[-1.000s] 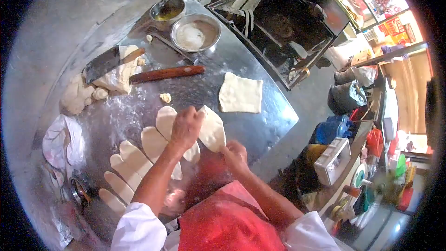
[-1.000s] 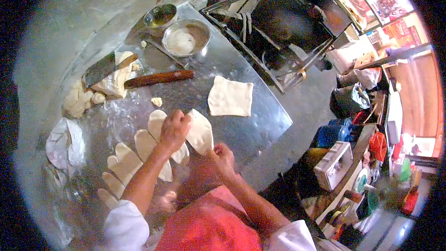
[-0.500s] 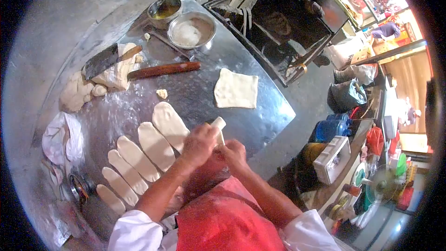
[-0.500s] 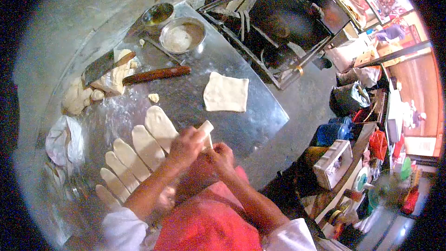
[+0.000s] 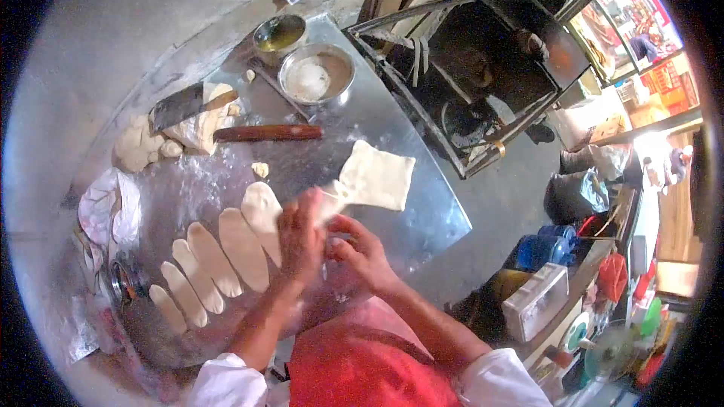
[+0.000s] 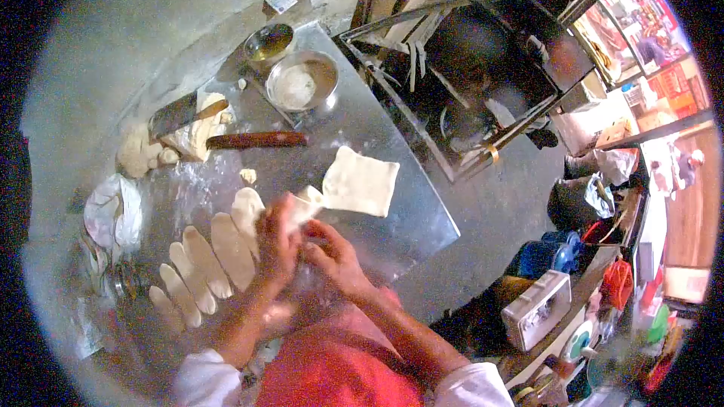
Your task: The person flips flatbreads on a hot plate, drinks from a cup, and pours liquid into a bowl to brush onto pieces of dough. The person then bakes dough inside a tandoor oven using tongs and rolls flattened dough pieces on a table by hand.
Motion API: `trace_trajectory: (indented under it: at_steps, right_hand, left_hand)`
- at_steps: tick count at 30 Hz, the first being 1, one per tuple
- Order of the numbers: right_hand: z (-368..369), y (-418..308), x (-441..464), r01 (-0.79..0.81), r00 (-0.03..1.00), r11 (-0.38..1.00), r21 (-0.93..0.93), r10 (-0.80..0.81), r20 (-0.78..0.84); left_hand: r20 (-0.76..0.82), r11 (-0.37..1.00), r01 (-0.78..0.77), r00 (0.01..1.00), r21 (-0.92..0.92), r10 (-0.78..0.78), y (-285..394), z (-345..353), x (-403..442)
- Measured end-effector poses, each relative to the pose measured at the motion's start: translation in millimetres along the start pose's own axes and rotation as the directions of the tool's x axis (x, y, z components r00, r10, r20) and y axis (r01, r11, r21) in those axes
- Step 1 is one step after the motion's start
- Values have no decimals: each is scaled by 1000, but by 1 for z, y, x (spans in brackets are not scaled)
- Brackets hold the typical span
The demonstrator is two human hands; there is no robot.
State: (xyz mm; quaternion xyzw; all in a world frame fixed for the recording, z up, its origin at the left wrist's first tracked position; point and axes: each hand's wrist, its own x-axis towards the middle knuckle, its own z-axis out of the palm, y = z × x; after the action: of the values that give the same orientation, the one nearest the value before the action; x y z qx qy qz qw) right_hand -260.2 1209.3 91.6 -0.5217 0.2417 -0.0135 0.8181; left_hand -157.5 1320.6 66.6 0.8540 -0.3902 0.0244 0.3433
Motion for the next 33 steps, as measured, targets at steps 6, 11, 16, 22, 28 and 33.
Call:
trace_trajectory:
  at_steps: [6, 11, 16, 22, 28, 33]
  right_hand:
    - [-62, -5, -6, 25, 999, 959, -282, -34, -27]
    - [-121, 47, -42, -67, 983, 935, -348, 2, -186]
    - [-132, 67, -67, -120, 976, 964, -239, 70, -208]
    - [-74, 83, -61, -131, 973, 911, -390, 42, -227]
    - [31, 117, -63, -147, 982, 954, -263, 108, -157]
    - [86, 124, -73, -188, 973, 903, -386, 117, -200]
  left_hand:
    - [202, 978, -35, 979, 205, -8, -57, 44, 34]
    - [137, 909, 152, 966, 388, -221, -52, 74, 45]
    - [125, 958, 82, 985, 276, -120, -60, 55, 63]
    - [116, 974, -9, 993, 226, -18, -93, 58, 66]
    - [258, 945, 269, 942, -186, -217, -205, -6, 34]
    - [-144, 965, 151, 982, 212, -122, -263, -83, 29]
